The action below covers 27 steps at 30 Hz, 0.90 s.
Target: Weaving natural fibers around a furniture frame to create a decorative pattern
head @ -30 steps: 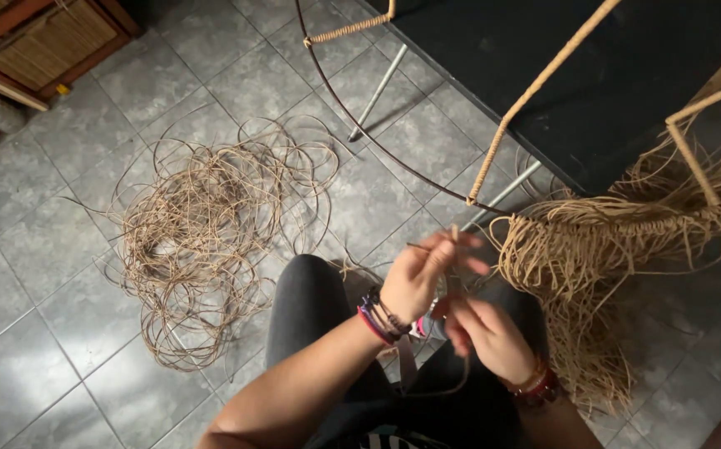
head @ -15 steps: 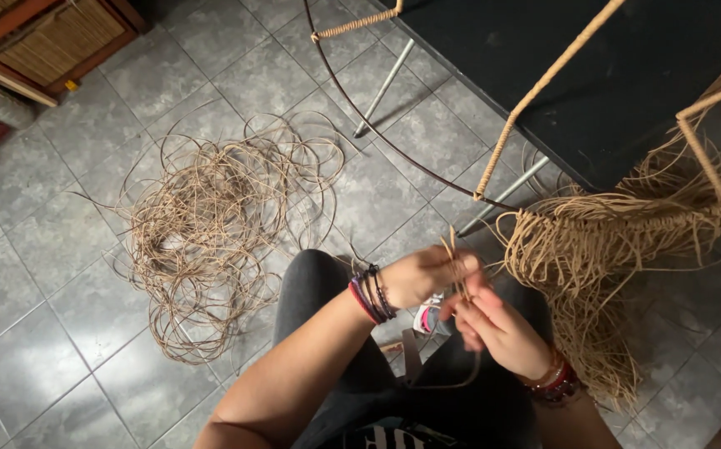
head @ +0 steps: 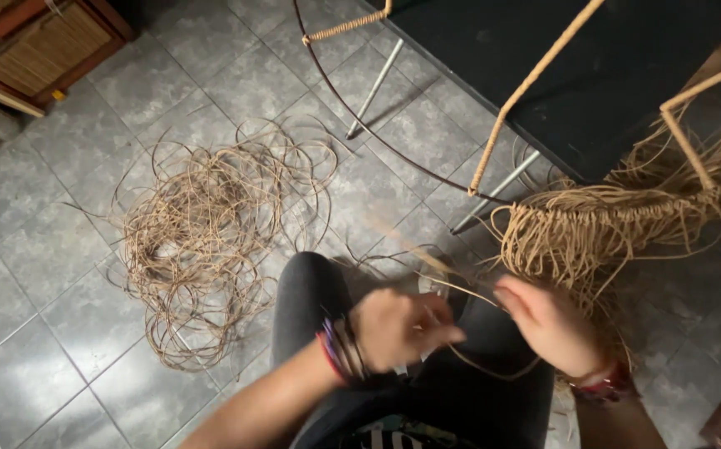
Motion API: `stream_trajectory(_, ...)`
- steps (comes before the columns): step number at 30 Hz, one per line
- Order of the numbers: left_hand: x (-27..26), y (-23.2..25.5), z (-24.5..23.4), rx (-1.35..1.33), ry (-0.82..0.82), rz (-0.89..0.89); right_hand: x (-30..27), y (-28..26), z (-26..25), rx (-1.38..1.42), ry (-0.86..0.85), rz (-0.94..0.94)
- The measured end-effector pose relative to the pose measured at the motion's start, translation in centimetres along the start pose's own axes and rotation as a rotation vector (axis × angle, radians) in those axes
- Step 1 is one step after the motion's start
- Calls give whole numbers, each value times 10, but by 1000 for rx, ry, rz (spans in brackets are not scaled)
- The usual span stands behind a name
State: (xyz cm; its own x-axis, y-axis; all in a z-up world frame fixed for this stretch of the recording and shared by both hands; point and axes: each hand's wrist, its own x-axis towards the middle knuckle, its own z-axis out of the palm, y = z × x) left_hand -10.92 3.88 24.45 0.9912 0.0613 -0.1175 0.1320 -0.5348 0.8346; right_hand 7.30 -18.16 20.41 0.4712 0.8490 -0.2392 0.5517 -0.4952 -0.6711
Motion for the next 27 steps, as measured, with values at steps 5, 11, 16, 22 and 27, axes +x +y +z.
stream_trajectory(5,21,23,34,430,297,389,-6,15,44,-382,82,-33)
stream_trajectory(11,23,-36,27,543,-140,-79,-41,-22,-40,-195,-57,166)
stream_trajectory(16,7,-59,-39,607,-53,-379,-78,44,-70,-211,-49,307)
stream_trajectory(22,6,-14,-9,314,-6,103,-37,-16,-15,-375,38,-72)
stream_trajectory(27,19,3,30,215,115,240,-19,-30,-10,-404,69,-155)
